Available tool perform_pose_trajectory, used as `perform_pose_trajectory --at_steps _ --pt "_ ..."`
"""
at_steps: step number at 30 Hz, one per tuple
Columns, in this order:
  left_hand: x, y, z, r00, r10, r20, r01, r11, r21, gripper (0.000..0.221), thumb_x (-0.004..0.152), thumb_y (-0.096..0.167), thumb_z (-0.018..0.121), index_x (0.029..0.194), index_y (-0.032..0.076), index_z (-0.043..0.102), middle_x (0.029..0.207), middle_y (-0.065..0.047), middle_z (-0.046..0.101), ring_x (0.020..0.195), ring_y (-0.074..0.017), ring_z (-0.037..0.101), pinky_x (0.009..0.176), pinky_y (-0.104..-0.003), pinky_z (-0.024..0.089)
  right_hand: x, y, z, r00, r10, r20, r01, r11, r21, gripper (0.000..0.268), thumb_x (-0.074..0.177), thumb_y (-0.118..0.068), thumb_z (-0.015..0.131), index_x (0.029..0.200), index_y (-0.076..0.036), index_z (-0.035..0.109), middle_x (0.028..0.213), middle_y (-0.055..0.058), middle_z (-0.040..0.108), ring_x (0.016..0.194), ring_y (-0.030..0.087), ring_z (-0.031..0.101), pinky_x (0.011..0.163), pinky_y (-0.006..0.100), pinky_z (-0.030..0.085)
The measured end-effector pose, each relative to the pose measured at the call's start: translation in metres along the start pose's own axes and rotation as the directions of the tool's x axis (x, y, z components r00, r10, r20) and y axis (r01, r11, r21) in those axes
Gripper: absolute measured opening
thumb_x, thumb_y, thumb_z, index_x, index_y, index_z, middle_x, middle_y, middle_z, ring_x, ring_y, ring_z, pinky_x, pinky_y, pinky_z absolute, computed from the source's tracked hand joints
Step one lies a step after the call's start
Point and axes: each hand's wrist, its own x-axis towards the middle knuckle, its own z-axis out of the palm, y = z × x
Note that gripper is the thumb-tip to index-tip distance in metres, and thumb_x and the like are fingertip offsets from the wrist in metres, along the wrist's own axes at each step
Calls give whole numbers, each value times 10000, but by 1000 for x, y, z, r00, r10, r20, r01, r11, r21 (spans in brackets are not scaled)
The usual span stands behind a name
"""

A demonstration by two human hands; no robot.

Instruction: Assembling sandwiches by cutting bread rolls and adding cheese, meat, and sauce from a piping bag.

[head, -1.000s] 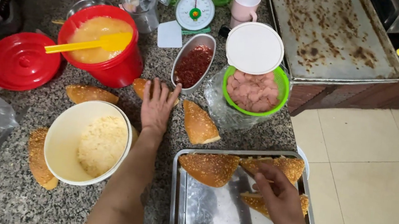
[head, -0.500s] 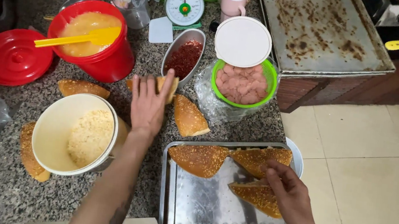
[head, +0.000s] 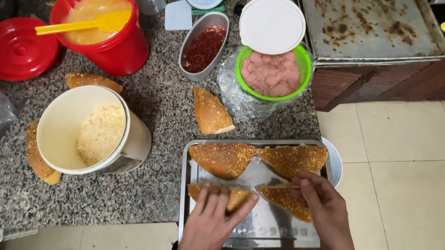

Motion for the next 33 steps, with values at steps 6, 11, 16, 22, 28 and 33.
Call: perform_pose_trajectory --at_steps 6,11,16,22,28,33 --pt "26 19 7 979 -36 198 24 998 63 1756 638 433 1108 1872 258 -129 1557 -318 504 1415 -445 514 1285 -602 327 -8 5 -3 1000 7 4 -7 999 -38 355 1089 -153 690 1395 -15 806 1253 166 886 1067 277 776 1026 403 610" --pt "37 25 20 974 -72 213 68 997 28 1686 663 360 1109 1876 266 -57 1466 -291 551 1367 -443 536 1269 -605 351 -13 7 -6 998 47 -28 -49 996 -69 362 1106 -156 680 1419 -29 808 1253 150 885 1055 256 758 998 419 593" --pt "41 23 18 963 -53 266 62 998 -23 1758 661 327 1128 1866 246 -149 1494 -302 525 1394 -450 507 1295 -629 290 -13 9 -2 996 78 -41 -81 993 -85 358 1106 -167 684 1421 -52 807 1277 149 884 1064 272 743 959 457 602" --pt "26 15 18 996 -83 16 83 996 27 1755 525 512 1066 1869 260 -35 1637 -348 443 1513 -488 427 1332 -647 248 -9 0 19 999 40 -19 -41 997 -63 361 1109 -126 684 1433 -25 806 1229 177 887 1034 275 745 945 413 565" --pt "-10 -72 -77 858 -74 -509 -63 967 -247 491 1126 139 529 1598 189 653 1588 -256 638 1504 -464 586 1221 -761 392 23 -34 101 988 -155 -8 147 952 -269 348 1027 -302 762 1337 -158 831 1172 53 894 1033 190 861 753 353 603" --pt "-79 -228 -110 615 -378 -692 257 926 -277 420 899 306 743 1260 121 636 1402 -293 698 1294 -537 644 1152 -799 350 73 -38 205 895 -342 286 432 504 -748 910 962 -568 709 1734 -188 412 1733 180 455 1597 440 420 1222 622 397"
